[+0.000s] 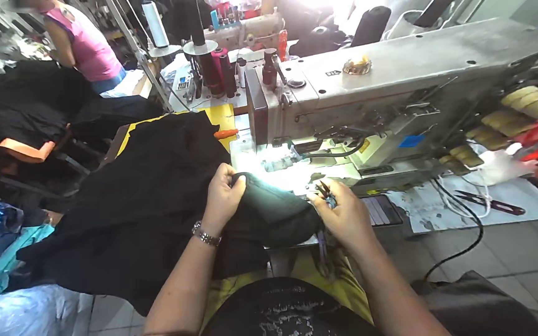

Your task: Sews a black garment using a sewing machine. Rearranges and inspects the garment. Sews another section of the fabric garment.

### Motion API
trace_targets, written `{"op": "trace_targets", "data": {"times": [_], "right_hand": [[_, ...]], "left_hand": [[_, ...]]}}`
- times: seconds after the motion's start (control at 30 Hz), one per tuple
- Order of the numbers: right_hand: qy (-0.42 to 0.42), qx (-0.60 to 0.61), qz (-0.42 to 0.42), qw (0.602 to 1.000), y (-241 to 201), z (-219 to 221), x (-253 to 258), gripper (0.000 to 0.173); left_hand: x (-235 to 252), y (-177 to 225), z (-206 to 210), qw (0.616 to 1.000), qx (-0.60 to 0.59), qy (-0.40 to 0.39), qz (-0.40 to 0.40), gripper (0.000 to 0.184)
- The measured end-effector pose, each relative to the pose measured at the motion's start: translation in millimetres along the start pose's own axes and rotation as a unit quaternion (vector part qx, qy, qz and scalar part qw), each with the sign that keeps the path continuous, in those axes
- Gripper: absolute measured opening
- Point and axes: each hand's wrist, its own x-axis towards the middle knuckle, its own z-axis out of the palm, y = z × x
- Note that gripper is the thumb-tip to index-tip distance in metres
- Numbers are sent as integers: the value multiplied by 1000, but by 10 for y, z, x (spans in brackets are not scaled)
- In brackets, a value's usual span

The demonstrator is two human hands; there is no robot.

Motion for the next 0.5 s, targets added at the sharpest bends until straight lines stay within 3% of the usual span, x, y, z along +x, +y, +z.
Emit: {"op": "trace_targets", "data": {"times": [0.07,0.23,0.4,0.5], "right_hand": [[12,38,-30,999,-239,89,-47,48],[8,72,-115,991,-559,437,12,24],[25,73,-94,993,-586,613,147,23],[30,58,-76,995,-563,614,164,28]], "left_hand": [[-28,31,21,1000,-7,7,-3,10],[-43,59,25,1000,4,3,7,7],[-76,77,53,1000,1,-11,17,8],[-82,40,71,998,-8,-38,48,22]]}}
